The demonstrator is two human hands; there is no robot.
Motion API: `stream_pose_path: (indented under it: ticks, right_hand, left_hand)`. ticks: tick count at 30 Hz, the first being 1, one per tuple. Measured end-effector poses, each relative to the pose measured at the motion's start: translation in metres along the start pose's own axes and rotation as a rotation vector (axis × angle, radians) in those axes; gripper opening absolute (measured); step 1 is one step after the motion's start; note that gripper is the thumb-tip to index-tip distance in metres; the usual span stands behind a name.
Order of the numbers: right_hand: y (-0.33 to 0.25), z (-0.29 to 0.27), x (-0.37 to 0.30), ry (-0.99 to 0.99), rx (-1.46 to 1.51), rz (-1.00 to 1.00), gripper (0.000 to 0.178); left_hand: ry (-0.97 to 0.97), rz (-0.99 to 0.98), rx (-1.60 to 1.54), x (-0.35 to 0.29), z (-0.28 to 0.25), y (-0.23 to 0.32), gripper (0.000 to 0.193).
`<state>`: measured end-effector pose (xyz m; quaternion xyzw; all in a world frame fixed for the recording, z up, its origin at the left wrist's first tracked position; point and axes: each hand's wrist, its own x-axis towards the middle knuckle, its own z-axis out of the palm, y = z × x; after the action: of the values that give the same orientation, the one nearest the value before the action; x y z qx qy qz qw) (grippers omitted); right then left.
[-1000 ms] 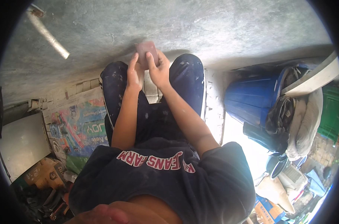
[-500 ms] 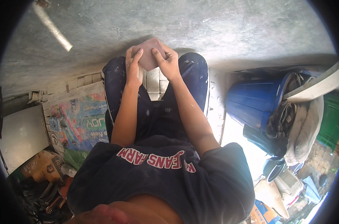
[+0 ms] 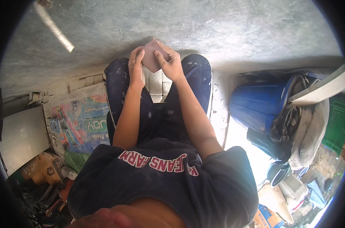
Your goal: The person sands a concrete wall with sandpaper, folds the sandpaper, and rubs the wall surface with their hands.
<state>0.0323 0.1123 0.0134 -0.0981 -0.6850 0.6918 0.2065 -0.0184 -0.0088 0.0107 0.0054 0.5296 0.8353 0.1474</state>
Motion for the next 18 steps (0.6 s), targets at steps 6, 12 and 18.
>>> stream_pose_path:
  ticks: [6, 12, 18]
  right_hand:
    - [-0.0025, -0.0006, -0.0002, 0.002, -0.065, -0.009, 0.037]
    - [-0.0011, 0.0002, -0.0003, 0.013, -0.060, -0.020, 0.037]
    - [-0.0017, -0.0007, -0.0007, 0.016, -0.056, -0.017, 0.038]
  left_hand:
    - [-0.026, -0.083, -0.140, 0.0019, -0.0061, -0.0078, 0.021]
    - [-0.061, -0.057, -0.137, 0.0041, -0.0085, -0.0108, 0.020]
    - [-0.086, -0.034, -0.148, 0.0035, -0.0077, -0.0121, 0.019]
